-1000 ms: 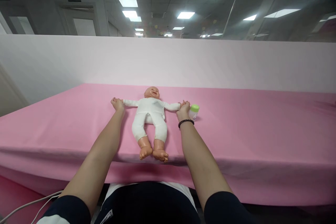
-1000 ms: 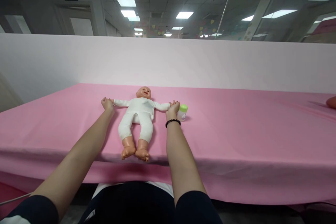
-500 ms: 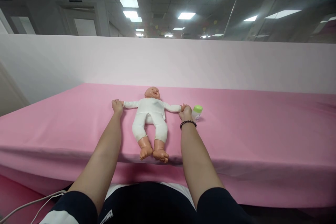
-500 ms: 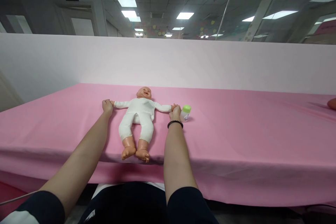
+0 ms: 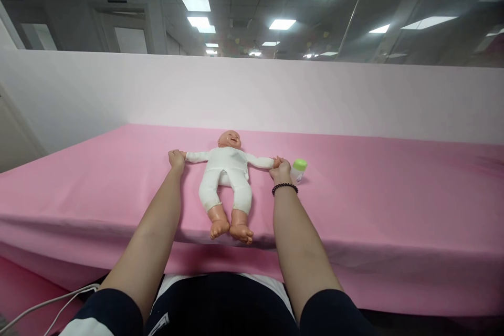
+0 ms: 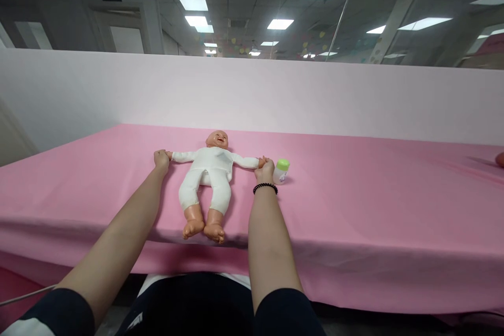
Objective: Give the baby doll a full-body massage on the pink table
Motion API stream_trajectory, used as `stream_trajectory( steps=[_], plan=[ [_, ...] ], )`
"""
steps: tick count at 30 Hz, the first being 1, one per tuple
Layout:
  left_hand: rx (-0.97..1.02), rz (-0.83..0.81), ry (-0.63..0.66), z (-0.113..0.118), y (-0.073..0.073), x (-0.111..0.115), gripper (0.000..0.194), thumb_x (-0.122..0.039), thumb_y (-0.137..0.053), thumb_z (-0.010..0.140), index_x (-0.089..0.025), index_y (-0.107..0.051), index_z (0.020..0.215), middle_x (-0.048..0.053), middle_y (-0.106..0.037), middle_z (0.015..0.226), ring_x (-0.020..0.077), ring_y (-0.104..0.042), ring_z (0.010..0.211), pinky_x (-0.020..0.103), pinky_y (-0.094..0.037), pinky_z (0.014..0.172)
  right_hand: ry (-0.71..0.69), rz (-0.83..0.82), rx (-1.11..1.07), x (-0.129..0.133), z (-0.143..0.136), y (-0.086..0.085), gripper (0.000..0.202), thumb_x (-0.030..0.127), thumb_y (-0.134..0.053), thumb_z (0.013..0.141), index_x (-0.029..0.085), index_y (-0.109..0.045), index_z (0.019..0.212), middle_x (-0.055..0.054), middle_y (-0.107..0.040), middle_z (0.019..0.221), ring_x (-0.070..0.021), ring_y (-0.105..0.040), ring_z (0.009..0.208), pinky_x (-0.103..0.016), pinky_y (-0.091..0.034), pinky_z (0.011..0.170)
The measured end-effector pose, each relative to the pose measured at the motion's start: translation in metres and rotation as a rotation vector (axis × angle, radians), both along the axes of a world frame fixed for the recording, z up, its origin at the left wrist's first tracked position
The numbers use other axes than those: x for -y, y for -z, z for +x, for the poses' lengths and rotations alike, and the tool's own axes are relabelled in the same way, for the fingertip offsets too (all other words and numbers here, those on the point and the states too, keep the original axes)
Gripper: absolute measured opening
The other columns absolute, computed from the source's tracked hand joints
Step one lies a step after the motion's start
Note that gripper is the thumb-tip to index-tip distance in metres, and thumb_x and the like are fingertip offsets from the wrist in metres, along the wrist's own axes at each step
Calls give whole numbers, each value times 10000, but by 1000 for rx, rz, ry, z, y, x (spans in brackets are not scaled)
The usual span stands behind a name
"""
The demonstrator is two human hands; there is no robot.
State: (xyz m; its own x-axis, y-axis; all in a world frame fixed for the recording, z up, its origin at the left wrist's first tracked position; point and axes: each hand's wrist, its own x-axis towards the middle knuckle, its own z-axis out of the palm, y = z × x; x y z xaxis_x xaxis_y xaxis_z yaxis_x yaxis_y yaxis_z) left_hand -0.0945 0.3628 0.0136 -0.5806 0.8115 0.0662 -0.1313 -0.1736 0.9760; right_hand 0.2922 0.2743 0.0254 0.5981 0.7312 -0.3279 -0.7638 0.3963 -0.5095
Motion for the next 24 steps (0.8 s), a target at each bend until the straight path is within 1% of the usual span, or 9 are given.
stream_trajectory(
  steps=[3,5,10,13,18,21,24],
  plan=[
    [-4,-45,0,1,-2,4,376,-399,-656,1011,-161,-639,1302,110,-670,1280,232,-686,1090,446,-609,929,6,15,1,1,-2,-2,209,37,-416,883,224,-424,791,88,-509,613,-74,-542,497,-201,-572,548],
    [-8,-66,-4,2,-4,6,373,-402,-652,1013,-161,-642,1297,110,-672,1277,232,-685,1092,449,-607,936,3,15,10,2,-4,-3,206,48,-405,892,224,-420,787,86,-509,621,-72,-543,501,-198,-566,553],
    [-16,-101,-18,5,-8,9,379,-401,-653,1012,-161,-638,1305,111,-668,1287,236,-683,1102,453,-605,941,0,-7,37,1,-8,-4,213,59,-402,911,222,-420,775,94,-464,604,-57,-479,468,-163,-522,532],
    [-22,-106,-13,5,-9,10,369,-400,-651,1014,-158,-643,1292,108,-675,1267,230,-687,1084,443,-609,928,10,-15,54,1,-9,-5,216,46,-406,895,226,-410,776,98,-455,593,-58,-480,469,-160,-523,532],
    [-19,-92,2,5,-9,11,367,-398,-653,1014,-160,-643,1293,107,-674,1267,226,-689,1076,437,-612,919,10,-10,98,1,-7,-4,203,47,-441,832,233,-389,769,92,-476,592,-73,-504,467,-176,-534,516],
    [-13,-84,9,5,-8,10,366,-394,-656,1012,-161,-641,1293,106,-674,1261,222,-691,1060,425,-618,901,-6,-18,129,1,-7,-3,190,77,-467,824,236,-381,765,84,-501,613,-77,-526,477,-183,-536,517],
    [-11,-80,13,5,-8,9,368,-394,-657,1012,-159,-640,1294,106,-675,1260,222,-691,1061,427,-618,901,-17,-30,142,0,-9,-1,177,96,-488,828,232,-398,759,78,-501,614,-74,-518,476,-176,-520,504]
  ],
)
